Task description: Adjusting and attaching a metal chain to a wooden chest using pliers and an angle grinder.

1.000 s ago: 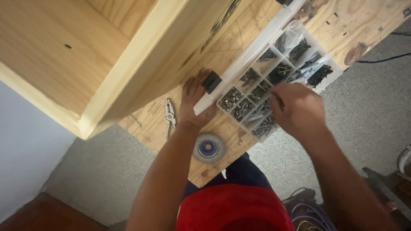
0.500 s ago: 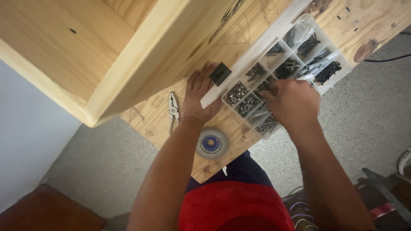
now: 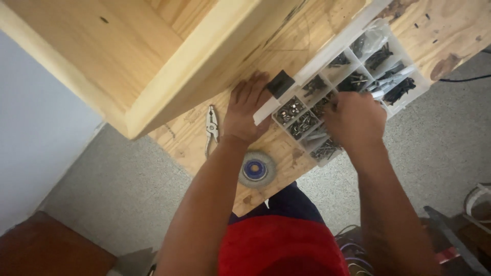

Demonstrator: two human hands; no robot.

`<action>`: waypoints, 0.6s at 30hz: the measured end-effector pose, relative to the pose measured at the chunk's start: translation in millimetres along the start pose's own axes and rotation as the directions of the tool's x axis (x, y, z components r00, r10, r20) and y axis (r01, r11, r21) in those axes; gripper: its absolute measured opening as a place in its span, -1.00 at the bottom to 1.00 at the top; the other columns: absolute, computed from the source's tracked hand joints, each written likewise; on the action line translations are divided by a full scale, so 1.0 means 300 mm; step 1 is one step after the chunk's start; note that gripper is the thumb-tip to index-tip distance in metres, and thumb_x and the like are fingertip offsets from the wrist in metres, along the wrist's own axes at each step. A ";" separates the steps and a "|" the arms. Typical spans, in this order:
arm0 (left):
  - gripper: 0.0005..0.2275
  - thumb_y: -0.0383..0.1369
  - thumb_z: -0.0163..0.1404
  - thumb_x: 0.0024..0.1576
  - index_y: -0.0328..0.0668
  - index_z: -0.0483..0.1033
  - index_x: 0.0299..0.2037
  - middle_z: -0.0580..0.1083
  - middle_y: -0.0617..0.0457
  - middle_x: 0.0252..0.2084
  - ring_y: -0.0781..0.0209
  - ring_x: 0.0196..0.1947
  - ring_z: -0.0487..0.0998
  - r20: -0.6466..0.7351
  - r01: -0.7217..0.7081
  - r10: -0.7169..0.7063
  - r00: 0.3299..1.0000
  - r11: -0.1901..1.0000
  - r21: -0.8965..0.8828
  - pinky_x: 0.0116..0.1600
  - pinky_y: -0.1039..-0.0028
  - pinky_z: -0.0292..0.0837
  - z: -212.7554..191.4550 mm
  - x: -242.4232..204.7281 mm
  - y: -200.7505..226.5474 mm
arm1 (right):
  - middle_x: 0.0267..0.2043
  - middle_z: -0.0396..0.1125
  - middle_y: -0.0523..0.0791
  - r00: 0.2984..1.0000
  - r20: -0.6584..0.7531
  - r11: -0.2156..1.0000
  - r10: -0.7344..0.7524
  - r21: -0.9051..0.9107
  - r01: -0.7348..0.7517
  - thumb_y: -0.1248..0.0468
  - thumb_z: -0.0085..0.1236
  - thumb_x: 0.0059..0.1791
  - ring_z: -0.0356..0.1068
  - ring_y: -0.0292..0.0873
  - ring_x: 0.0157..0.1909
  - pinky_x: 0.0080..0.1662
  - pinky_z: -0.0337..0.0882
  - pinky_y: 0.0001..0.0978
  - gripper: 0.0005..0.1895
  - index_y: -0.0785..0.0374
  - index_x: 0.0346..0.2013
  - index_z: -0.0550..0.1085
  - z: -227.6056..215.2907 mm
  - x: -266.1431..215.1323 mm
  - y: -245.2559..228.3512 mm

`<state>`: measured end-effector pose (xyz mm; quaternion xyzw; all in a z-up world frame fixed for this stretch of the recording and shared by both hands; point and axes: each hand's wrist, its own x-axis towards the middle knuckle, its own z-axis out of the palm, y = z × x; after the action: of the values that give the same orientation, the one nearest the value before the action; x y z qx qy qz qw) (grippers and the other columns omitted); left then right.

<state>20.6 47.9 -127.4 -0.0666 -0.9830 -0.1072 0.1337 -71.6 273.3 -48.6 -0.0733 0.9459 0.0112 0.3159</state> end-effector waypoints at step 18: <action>-0.48 -0.18 -0.06 0.13 -0.25 0.36 0.29 0.17 -0.12 0.49 -0.13 0.51 0.15 0.136 -0.019 0.062 0.989 0.956 -0.293 0.52 -0.02 0.08 0.016 -0.026 -0.034 | -0.45 0.44 -0.10 0.945 0.316 0.976 -0.087 -0.162 0.144 0.36 -0.15 -0.02 0.45 -0.02 -0.38 -0.38 0.46 -0.15 -0.62 0.07 0.08 0.37 -0.187 -0.112 -0.036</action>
<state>25.3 38.2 -135.9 -0.1132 -0.9621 -0.2425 0.0532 -77.0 263.3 16.6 -0.1547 0.8741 0.0908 0.4513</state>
